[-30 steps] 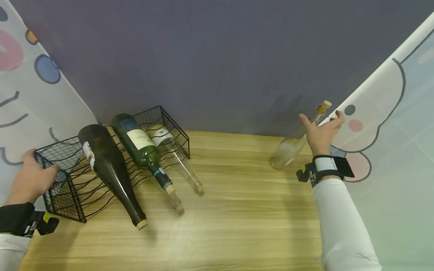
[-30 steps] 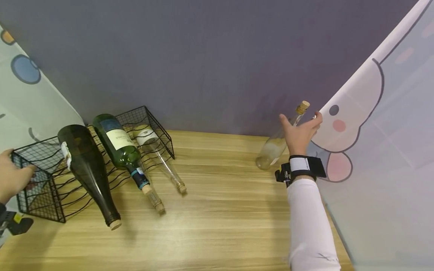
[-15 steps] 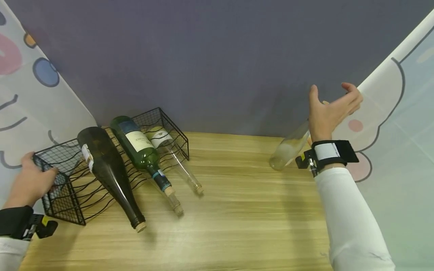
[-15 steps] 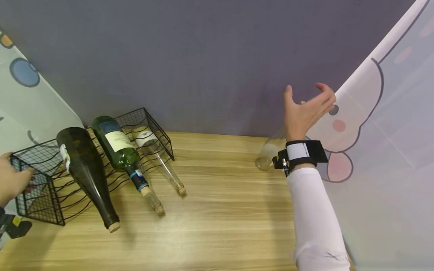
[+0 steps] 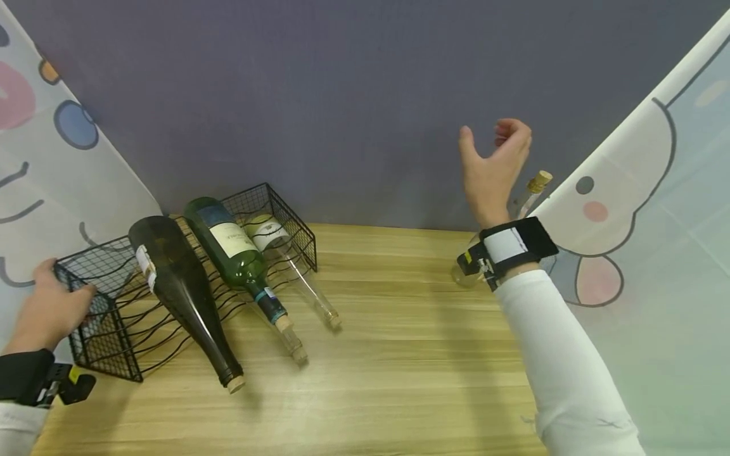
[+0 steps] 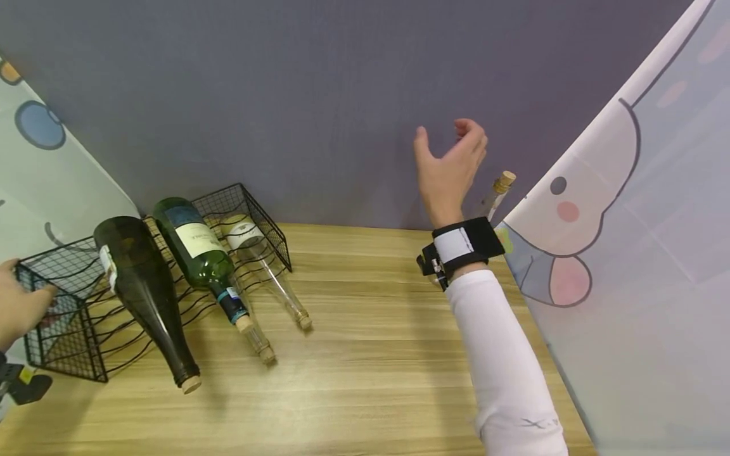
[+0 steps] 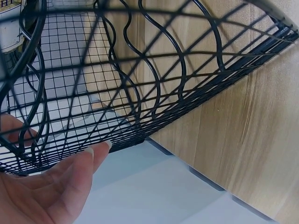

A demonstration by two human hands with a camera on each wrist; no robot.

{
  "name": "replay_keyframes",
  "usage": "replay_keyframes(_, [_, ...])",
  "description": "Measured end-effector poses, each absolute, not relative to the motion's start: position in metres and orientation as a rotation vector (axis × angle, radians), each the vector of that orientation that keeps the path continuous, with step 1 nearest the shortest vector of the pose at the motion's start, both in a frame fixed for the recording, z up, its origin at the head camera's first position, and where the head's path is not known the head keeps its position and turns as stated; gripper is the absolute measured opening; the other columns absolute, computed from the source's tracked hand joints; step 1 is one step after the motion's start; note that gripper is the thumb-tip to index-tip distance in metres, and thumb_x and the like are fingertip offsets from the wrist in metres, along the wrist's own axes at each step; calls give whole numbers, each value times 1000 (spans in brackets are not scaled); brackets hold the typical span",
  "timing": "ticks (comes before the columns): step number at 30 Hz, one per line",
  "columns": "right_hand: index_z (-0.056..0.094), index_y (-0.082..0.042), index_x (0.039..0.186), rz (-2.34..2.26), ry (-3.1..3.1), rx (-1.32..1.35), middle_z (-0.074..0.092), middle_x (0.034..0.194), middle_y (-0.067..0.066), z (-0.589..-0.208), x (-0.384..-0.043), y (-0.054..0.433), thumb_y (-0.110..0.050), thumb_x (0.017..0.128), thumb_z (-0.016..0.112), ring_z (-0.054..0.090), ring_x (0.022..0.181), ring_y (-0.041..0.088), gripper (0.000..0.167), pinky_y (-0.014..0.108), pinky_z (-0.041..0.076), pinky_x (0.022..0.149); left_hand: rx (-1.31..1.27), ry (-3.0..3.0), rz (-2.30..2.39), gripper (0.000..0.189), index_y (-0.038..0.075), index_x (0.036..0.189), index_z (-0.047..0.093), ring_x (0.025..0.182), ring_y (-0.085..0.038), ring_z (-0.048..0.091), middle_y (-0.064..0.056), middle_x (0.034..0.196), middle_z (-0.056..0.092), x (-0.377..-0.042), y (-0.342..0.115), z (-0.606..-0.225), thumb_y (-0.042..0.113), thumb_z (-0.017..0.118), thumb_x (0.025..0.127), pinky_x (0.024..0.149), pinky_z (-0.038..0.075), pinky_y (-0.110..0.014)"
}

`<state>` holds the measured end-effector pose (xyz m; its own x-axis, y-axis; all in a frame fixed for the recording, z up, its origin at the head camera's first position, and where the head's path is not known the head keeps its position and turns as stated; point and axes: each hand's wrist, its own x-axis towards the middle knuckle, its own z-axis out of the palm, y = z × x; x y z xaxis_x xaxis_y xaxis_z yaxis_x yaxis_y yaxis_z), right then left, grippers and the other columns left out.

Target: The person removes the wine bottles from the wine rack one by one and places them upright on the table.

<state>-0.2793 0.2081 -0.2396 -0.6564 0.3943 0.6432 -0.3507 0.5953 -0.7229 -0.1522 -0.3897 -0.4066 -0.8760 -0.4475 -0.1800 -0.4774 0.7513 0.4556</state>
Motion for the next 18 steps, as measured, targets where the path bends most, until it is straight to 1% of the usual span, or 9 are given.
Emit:
replay_keyframes(1, [47,-10,124,1150,-2008,-7,41,112,-8,-241,-279,200,-41,85,66,40,104,5,54,19,37,96,-765,2886,771,80,-12,148,-22,62,-46,54,-35,70,54,-152,-390,-407,17,34,98,60,43,-56])
replay_keyframes(3, [46,-8,125,1188,-2054,42,43,114,-4,-244,-277,183,-40,86,66,42,104,9,55,21,38,95,-765,2885,768,80,-12,148,-22,63,-48,54,-38,73,53,-152,-389,-407,17,35,98,61,43,-58])
replay_keyframes(5, [44,-6,128,1222,-2107,81,45,118,1,-247,-274,166,-41,88,65,45,105,14,57,24,40,94,-771,2881,765,80,-12,148,-21,68,-53,53,-44,83,50,-153,-389,-407,17,35,98,64,43,-61])
replay_keyframes(7, [42,-7,130,1262,-2179,102,46,122,6,-249,-271,149,-43,88,65,47,108,18,59,25,42,93,-784,2878,765,80,-11,148,-21,76,-57,52,-52,99,44,-153,-389,-407,16,35,98,66,43,-63])
replay_keyframes(10, [40,-9,133,1288,-2306,122,47,127,10,-251,-267,124,-49,89,63,50,112,22,64,30,45,93,-788,2883,766,80,-11,148,-21,82,-61,50,-55,110,36,-154,-392,-408,17,34,98,67,44,-64])
replay_keyframes(12, [39,-11,135,1293,-2398,132,47,129,9,-251,-264,108,-53,89,61,51,113,23,67,33,46,91,-786,2883,766,80,-11,148,-21,81,-60,50,-54,108,38,-155,-394,-408,17,35,98,67,44,-64])
replay_keyframes(14, [38,-12,137,1297,-2475,156,48,128,8,-253,-260,94,-56,89,60,52,111,22,69,34,47,89,-780,2887,767,81,-11,148,-22,73,-56,53,-49,94,47,-156,-395,-409,17,35,98,64,44,-62])
replay_keyframes(16, [37,-13,138,1304,-2536,179,49,127,7,-256,-255,81,-58,89,59,52,109,21,70,35,47,87,-786,2887,767,81,-11,148,-22,68,-52,55,-45,84,51,-155,-396,-410,16,35,98,62,44,-60])
replay_keyframes(18, [37,-15,138,1316,-2579,202,49,125,5,-260,-250,69,-60,88,58,52,106,20,71,35,47,86,-792,2888,771,81,-11,148,-22,65,-51,56,-43,79,52,-155,-397,-411,15,36,98,61,44,-59])
